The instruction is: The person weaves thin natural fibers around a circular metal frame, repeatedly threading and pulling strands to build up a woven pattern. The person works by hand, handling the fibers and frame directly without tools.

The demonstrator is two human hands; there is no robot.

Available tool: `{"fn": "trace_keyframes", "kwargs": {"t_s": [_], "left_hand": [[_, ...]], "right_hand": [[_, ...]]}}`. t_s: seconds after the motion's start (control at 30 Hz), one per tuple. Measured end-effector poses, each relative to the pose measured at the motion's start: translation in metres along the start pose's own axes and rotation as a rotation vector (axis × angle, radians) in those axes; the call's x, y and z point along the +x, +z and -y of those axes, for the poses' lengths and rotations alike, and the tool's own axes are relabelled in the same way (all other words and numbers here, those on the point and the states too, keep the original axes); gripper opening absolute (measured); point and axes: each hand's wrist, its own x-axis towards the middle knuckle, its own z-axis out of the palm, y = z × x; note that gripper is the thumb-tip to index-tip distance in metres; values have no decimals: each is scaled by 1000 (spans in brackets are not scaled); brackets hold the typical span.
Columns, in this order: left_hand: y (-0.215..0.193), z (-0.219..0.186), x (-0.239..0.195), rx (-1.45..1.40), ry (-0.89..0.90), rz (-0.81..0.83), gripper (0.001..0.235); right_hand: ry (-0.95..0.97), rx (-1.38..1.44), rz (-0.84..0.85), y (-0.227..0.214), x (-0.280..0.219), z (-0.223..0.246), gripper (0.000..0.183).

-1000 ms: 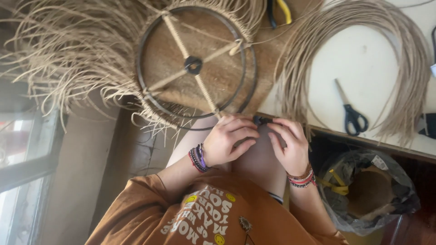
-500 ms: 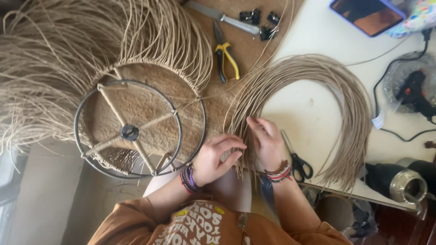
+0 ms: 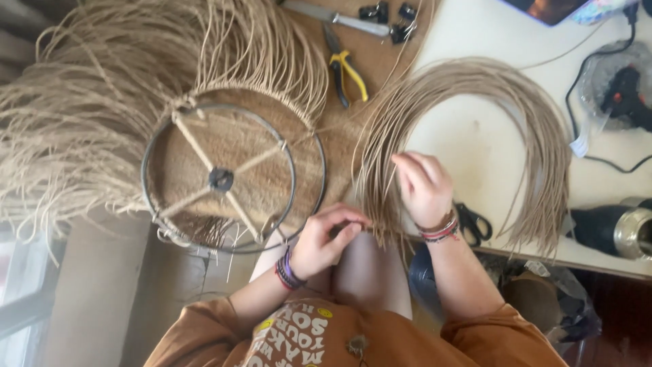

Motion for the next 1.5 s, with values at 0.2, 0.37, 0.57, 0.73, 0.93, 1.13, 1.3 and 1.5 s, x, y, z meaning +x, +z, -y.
{"fn": "trace_keyframes", "kwargs": {"t_s": [0.2,0.37,0.57,0.73,0.93,1.13,1.3,1.5], "left_hand": [[31,48,-35,-317,-133,-63,25],[58,57,-35,-607,-246,-130,38],[74,75,-19,-825,-387,-147,42],[54,65,-9,-980,-416,-215,28],[20,62,-11,-1002,-310,-351,23],[9,39,-29,-939,-220,-321,22],[-6,-15,-48,-825,-94,-259,26],[35,12,-77,-696,-167,-383,28]], "right_hand": [[85,259,-1,-37,-3,61,17],[144,507,65,-54,-39,76,22],[18,602,110,-63,-68,78,19],[84,861,89,-64,-95,73,13],[397,1523,66,-54,-142,56,31],[597,1085,179,-79,-188,36,31],[512,623,341,-98,-220,41,23],[493,604,272,-94,-232,90,21]]}}
